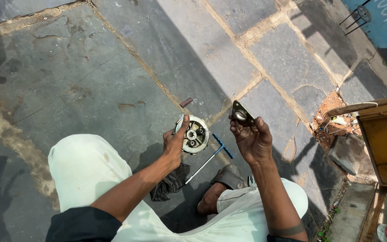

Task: The person sits on the ground and uses a T-handle wrench to loosen the nut on a motorcycle clutch hub. They disassemble the hub, removing gears, plates, bearings and washers, laying parts on the ground, then wipe the hub and parts with a cloth.

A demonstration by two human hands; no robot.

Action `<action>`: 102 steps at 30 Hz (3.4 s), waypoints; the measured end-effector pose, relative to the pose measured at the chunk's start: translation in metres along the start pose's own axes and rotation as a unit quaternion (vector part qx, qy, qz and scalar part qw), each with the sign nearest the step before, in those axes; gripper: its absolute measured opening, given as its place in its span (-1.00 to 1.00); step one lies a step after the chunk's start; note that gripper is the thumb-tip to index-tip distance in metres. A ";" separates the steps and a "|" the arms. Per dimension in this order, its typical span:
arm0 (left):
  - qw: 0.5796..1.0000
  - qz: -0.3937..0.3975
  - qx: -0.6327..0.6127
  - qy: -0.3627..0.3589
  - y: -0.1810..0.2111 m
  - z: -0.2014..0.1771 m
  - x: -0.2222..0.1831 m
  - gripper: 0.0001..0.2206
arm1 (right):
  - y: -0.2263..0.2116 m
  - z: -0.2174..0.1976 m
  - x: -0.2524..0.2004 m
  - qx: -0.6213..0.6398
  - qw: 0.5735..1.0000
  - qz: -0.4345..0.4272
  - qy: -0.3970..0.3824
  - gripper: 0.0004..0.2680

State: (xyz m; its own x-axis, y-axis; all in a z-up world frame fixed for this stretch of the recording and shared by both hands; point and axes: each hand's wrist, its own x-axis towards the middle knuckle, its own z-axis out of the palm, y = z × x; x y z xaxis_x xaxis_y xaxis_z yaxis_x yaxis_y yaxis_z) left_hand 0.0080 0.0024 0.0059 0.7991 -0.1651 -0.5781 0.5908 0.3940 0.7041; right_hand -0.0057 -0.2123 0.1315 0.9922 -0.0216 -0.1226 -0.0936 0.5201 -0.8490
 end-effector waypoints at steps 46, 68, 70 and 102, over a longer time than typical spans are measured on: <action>0.999 -0.027 0.034 -0.033 -0.013 -0.003 -0.005 -0.26 | 0.011 0.042 -0.009 -0.148 0.989 0.024 -0.005 -0.35; 0.997 -0.074 0.003 0.025 -0.001 -0.004 -0.022 -0.32 | 0.226 -0.258 0.119 -0.638 0.748 0.005 0.185 -0.47; 0.995 -0.095 0.010 0.032 -0.002 -0.005 -0.021 -0.33 | 0.247 -0.269 0.111 -0.652 0.730 0.042 0.202 -0.48; 0.994 -0.082 0.051 -0.054 -0.024 -0.032 -0.017 -0.32 | 0.098 -0.180 0.227 -0.664 0.738 -0.016 0.122 -0.47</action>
State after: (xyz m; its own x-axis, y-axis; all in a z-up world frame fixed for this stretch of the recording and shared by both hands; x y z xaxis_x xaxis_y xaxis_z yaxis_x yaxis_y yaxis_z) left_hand -0.0229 0.0250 -0.0144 0.6958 -0.3180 -0.6440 0.7173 0.2620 0.6456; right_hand 0.1960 -0.3198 -0.0725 0.9664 -0.2533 -0.0438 -0.2298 -0.7747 -0.5891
